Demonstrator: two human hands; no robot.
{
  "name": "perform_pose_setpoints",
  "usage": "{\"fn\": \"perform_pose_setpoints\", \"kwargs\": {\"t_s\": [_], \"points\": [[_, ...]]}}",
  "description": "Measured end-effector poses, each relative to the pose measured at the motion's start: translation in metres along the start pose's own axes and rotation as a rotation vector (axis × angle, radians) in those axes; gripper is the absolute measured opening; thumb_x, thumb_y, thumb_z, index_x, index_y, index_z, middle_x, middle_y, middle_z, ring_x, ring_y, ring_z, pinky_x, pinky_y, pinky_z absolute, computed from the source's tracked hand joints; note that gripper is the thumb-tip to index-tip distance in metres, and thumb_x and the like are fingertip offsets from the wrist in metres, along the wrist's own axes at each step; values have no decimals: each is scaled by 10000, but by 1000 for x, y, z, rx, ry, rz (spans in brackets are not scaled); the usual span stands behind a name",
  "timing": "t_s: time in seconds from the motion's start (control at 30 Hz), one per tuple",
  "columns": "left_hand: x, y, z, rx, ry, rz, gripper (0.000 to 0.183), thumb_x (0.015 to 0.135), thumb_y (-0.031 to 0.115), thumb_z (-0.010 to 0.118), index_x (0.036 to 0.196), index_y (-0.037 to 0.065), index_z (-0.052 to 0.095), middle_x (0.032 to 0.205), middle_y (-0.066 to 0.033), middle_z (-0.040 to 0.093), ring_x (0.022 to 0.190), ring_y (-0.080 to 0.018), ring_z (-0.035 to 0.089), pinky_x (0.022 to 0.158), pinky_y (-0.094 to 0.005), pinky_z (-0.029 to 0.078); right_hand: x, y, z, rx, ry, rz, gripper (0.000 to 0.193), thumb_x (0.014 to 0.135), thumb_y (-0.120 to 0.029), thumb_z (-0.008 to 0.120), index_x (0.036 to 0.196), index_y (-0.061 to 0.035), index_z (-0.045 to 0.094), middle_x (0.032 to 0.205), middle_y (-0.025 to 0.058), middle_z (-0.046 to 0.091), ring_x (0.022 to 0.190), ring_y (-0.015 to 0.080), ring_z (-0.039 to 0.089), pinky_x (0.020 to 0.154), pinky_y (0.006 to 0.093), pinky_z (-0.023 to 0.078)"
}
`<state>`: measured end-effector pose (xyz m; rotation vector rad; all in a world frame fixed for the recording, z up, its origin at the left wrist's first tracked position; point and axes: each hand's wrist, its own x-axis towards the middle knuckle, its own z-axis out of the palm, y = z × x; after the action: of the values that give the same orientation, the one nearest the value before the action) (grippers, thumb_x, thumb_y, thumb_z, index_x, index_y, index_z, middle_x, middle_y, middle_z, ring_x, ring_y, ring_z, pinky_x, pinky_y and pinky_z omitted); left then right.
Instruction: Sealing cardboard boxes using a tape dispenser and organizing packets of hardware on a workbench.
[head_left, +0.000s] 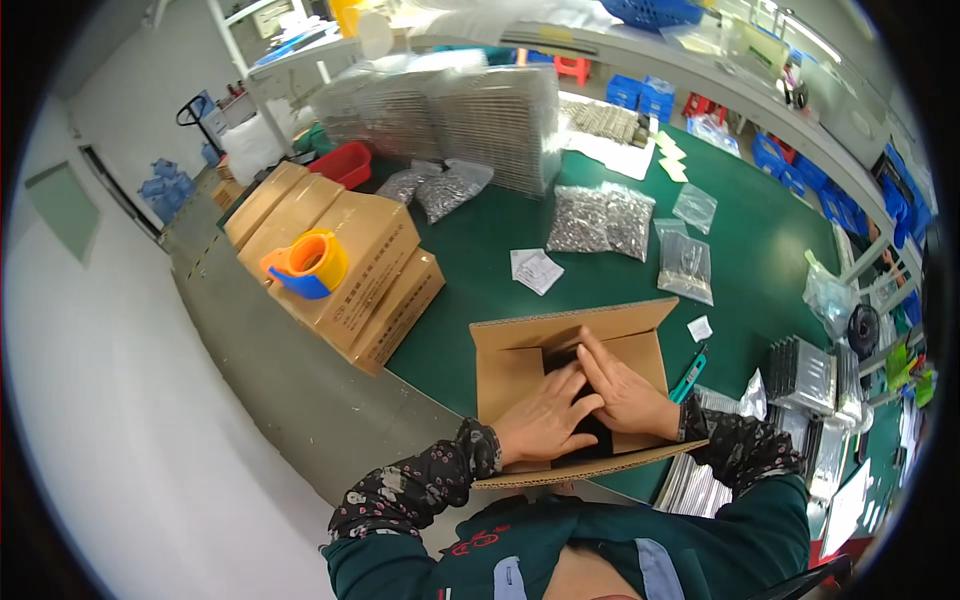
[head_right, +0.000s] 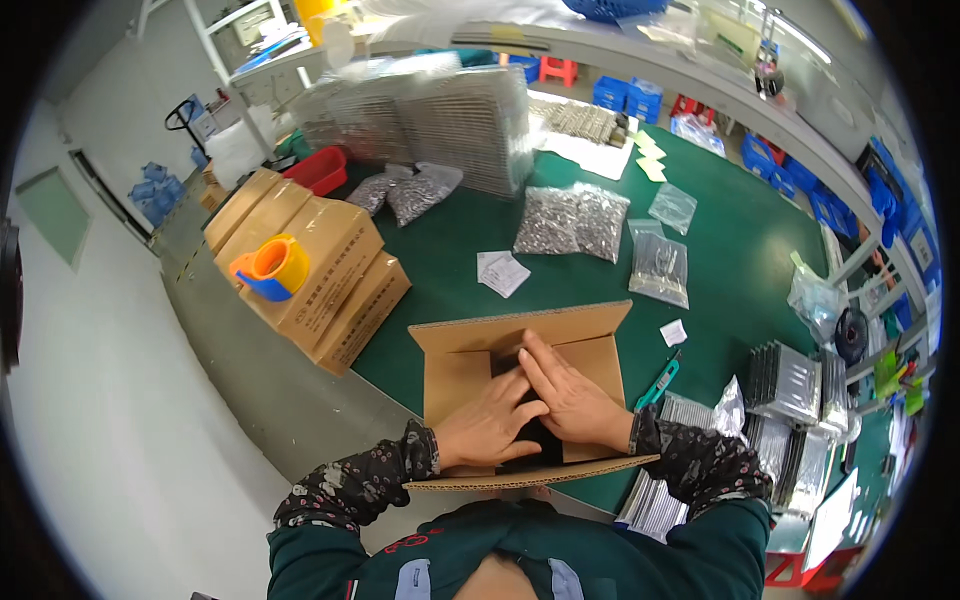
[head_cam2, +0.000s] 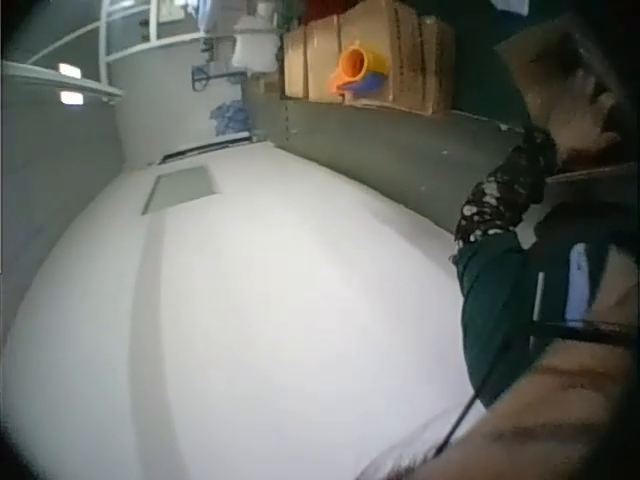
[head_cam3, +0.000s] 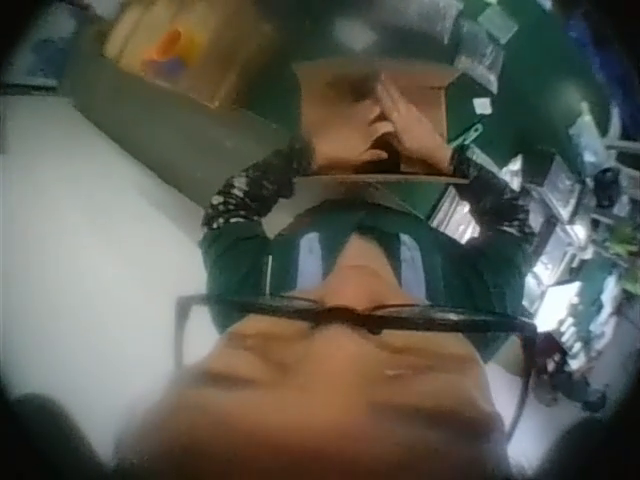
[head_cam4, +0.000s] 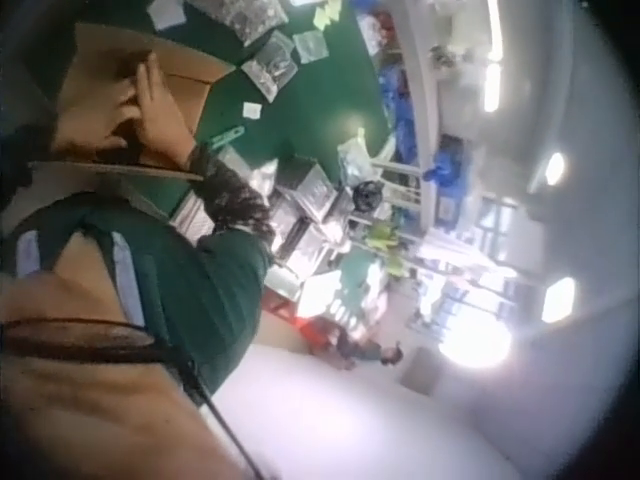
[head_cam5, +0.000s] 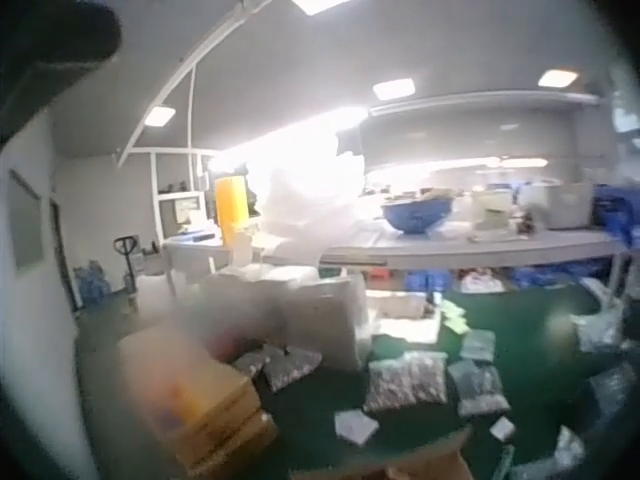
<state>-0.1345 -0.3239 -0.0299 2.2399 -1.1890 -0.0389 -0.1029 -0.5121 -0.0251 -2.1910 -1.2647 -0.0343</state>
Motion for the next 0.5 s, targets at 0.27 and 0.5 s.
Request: {"fn": "perform_pose_setpoints", "kwargs": {"t_s": [0.27,0.5], "points": [[7,-2,-6,242,-231,71,703,793,462,540,1356,118,296,1447,-51,173,1340,-298,113,1039,-568,131,-21,-14,-79,826,365,587,447,793,14,444,1237,-19,423,1135,98,518,1042,191,509,899,314,398],[10,-1,-8,215,-218,18,593,783,441,565,1208,43,453,1435,-59,207,1318,-298,182,1002,-574,211,-28,-115,-62,-295,108,34,304,748,-302,614,915,-53,564,819,86,561,713,224,555,619,287,439]]}}
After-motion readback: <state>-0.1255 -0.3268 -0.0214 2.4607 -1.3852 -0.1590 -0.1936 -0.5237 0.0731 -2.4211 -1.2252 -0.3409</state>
